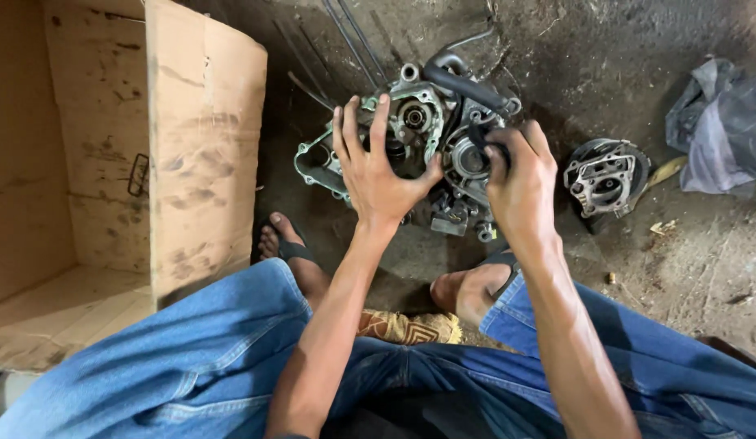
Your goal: The person cleans a motorcycle engine component using a cloth.
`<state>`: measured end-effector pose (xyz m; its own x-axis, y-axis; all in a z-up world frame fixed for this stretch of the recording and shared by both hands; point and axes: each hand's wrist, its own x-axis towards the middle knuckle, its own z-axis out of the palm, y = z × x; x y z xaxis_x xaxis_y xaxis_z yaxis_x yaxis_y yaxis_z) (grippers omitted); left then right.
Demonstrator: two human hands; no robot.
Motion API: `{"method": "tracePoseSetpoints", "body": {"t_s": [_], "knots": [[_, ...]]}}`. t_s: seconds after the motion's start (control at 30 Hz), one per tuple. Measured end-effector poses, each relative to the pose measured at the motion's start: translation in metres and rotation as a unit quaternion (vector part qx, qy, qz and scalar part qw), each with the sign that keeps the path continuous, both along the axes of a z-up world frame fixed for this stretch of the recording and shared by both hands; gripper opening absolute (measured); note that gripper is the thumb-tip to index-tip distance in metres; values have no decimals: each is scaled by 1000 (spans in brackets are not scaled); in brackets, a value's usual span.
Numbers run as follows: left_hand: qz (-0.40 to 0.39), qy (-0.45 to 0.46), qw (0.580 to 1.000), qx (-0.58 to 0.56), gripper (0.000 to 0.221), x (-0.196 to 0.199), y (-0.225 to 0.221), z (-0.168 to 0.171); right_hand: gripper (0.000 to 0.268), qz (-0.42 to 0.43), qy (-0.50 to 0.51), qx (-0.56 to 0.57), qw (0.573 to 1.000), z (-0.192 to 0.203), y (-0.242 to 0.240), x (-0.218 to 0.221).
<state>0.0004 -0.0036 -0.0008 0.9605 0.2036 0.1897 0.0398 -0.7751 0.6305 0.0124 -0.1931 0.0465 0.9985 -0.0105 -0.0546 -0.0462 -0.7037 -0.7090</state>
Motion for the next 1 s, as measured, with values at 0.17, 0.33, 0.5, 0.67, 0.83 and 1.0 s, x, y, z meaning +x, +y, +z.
{"method": "tracePoseSetpoints", "body": {"t_s": [0.17,0.33,0.5,0.67,0.83,1.0], "knots": [[1,-4,1000,-1,93,-1,-2,0,17,11,-22,8,1000,-4,-4,-10],[5,-2,1000,4,94,-2,-2,-2,16,-9,-20,5,1000,-7,-10,-24],[1,-9,1000,10,93,-4,-2,0,14,13,-33,10,999,-6,2,-2],[1,-13,1000,8,94,-1,-2,0,19,48,-50,14,997,-9,-3,-3],[-8,-15,1000,7,95,-3,-2,1,22,-2,-4,4,1000,-5,-17,-28],[1,-7,1000,18,94,-1,-2,2,18,-48,101,117,987,-27,-50,-32]]}}
